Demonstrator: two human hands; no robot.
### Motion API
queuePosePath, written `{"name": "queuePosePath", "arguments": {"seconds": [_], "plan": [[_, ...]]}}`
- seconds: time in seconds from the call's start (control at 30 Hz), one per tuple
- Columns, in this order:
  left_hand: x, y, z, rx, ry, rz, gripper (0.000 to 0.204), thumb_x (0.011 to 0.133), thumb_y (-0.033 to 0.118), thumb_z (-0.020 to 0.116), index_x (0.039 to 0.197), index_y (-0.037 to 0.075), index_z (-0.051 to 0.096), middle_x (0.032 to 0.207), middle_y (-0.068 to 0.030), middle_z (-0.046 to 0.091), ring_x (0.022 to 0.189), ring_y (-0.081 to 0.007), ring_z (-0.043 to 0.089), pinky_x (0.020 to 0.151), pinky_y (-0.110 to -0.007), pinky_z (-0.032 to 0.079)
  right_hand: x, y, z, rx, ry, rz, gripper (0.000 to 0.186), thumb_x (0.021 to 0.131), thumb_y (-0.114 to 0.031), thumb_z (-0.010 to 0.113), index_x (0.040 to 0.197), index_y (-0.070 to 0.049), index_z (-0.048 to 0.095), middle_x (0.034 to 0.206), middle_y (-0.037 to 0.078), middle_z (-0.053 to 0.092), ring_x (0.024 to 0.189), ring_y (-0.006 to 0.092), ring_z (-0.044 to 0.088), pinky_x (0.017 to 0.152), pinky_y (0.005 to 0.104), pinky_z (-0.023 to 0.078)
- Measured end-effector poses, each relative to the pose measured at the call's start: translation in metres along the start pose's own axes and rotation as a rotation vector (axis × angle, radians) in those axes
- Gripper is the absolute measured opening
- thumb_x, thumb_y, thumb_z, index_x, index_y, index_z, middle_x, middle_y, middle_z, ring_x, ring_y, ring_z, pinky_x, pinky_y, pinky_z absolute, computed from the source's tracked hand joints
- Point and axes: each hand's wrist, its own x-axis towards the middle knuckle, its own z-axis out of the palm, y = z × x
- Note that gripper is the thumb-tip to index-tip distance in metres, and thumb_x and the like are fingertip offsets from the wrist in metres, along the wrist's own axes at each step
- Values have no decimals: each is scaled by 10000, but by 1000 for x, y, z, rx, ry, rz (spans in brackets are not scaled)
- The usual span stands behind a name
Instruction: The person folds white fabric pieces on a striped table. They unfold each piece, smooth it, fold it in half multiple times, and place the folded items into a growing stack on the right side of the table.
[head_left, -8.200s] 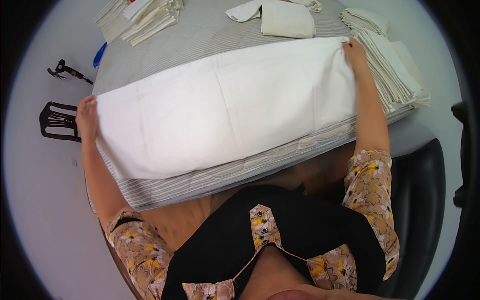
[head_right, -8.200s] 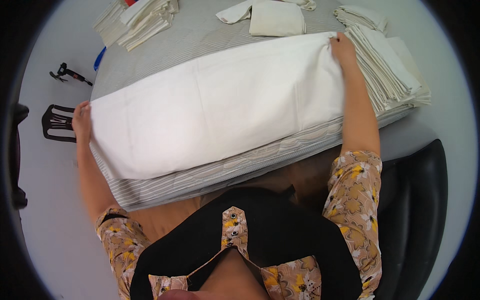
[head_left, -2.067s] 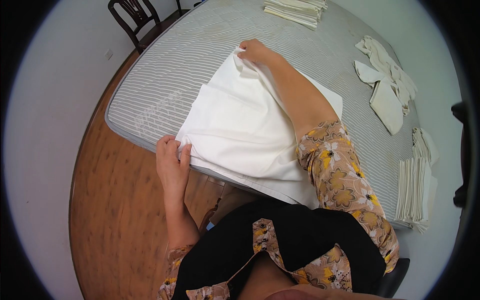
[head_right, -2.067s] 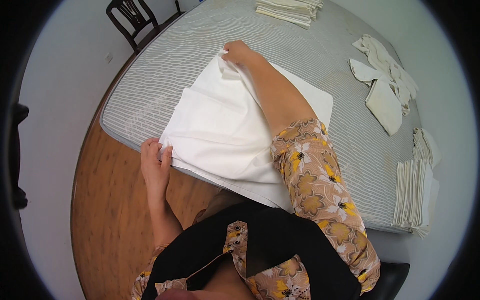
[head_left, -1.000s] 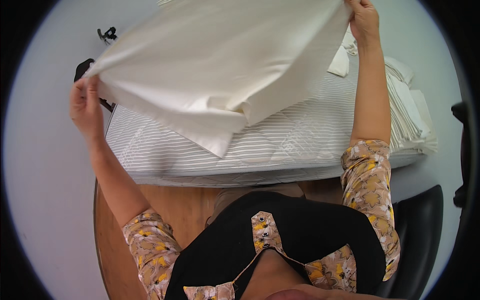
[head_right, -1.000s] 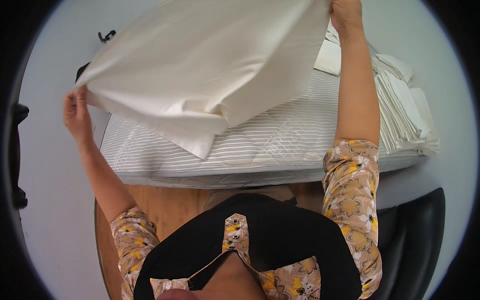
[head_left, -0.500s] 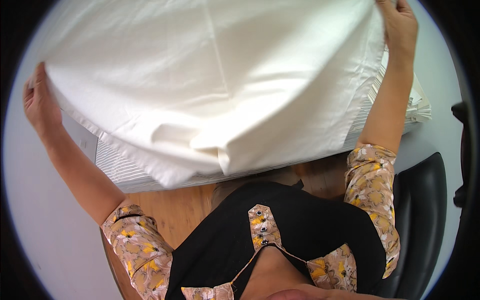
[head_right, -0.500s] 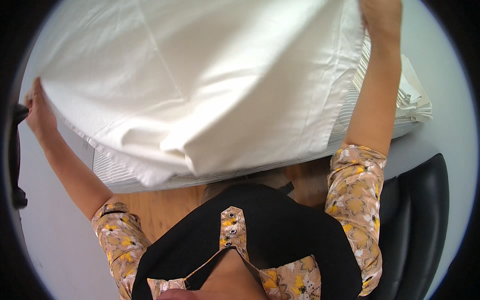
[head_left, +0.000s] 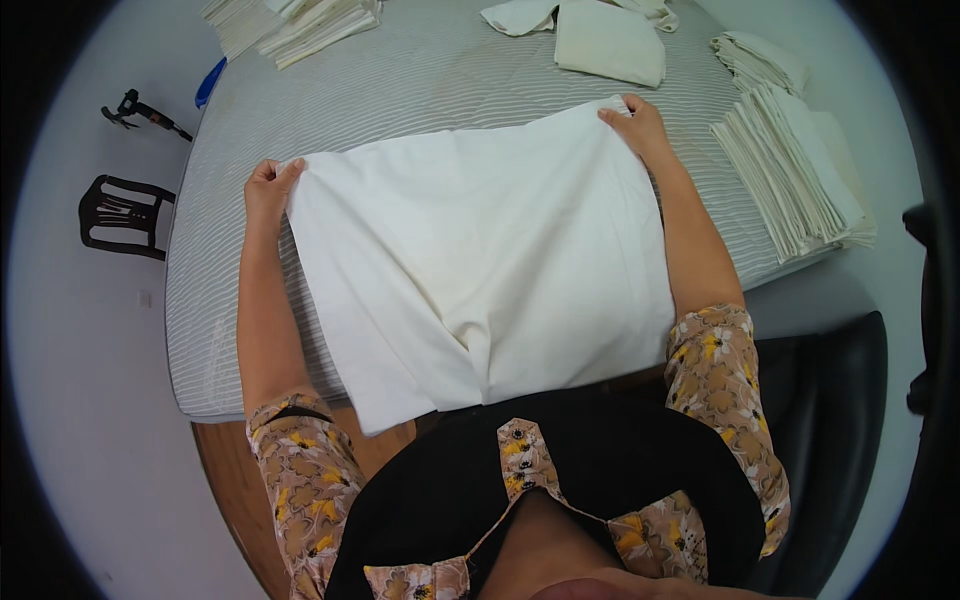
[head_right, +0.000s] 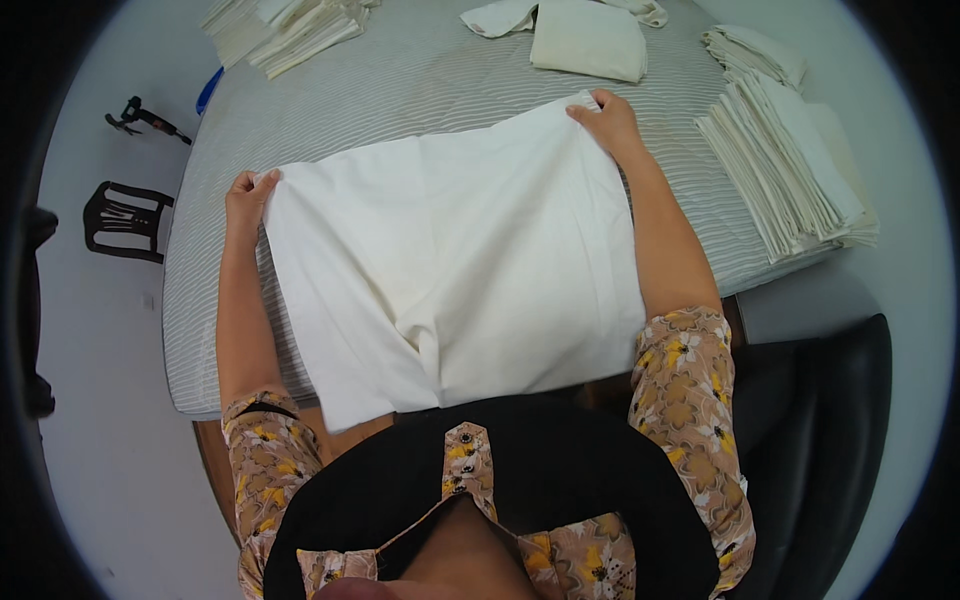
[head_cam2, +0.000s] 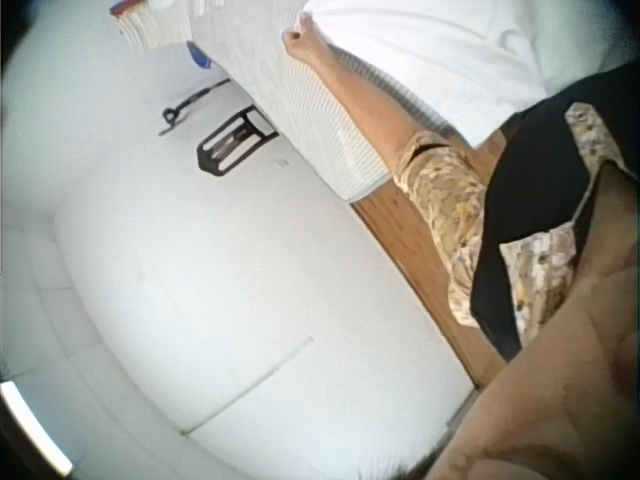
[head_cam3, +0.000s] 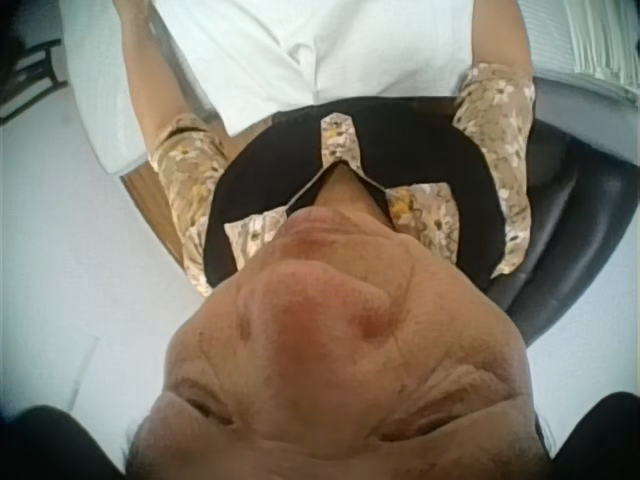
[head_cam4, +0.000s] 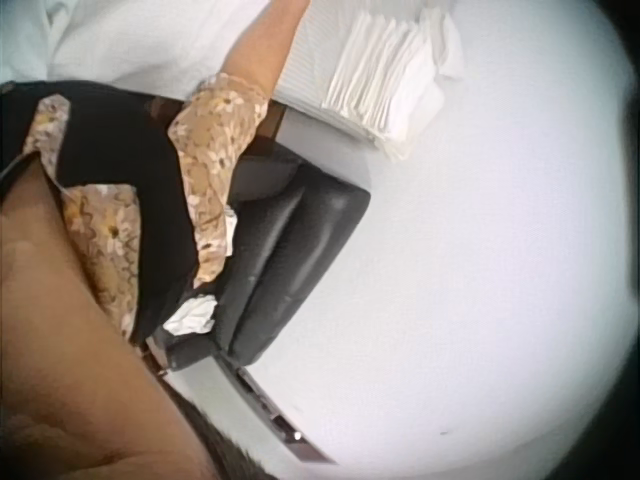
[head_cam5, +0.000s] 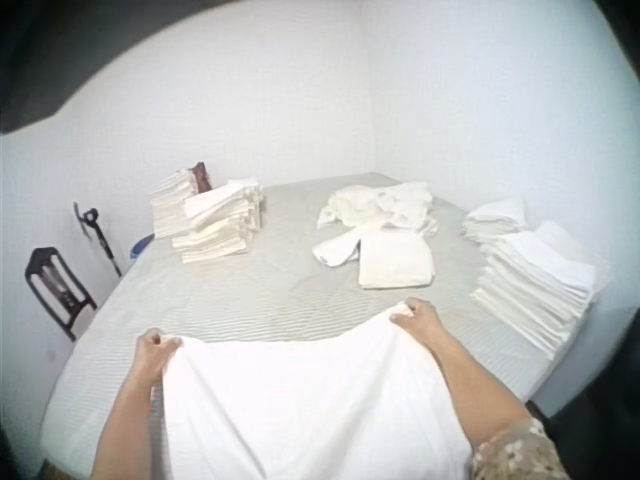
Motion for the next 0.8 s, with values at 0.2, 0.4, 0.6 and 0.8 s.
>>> {"name": "queuePosePath", "arguments": {"seconds": [0.2,0.4,0.6,0.8], "plan": [[20,-10,-9,146,49,82,276,851,260,841,836,46,667,738,3,626,634,-93,536,581,-266,450,14,4,-4,89,-25,65,504,823,-375,819,1131,8,711,998,162,749,900,268,716,827,381,549],[17,16,-5,-40,69,77,479,926,247,755,1295,-24,615,878,-26,650,778,-108,582,733,-253,493,66,9,0,-158,151,-80,569,815,-428,812,1193,-18,701,1035,160,750,974,259,714,876,367,547],[-88,55,-14,17,-174,92,689,1007,234,629,1551,-48,312,945,-72,633,748,-110,587,735,-274,532,78,17,-22,-69,110,-154,676,851,-435,794,1371,-54,591,1193,113,689,1075,215,668,909,335,536],[-277,42,-27,-90,-201,46,679,948,41,574,1581,80,333,1108,-59,551,814,-86,538,694,-225,499,-89,50,-79,-19,-112,-191,455,925,-229,733,1315,-33,605,986,16,616,880,135,564,807,293,491]]}}
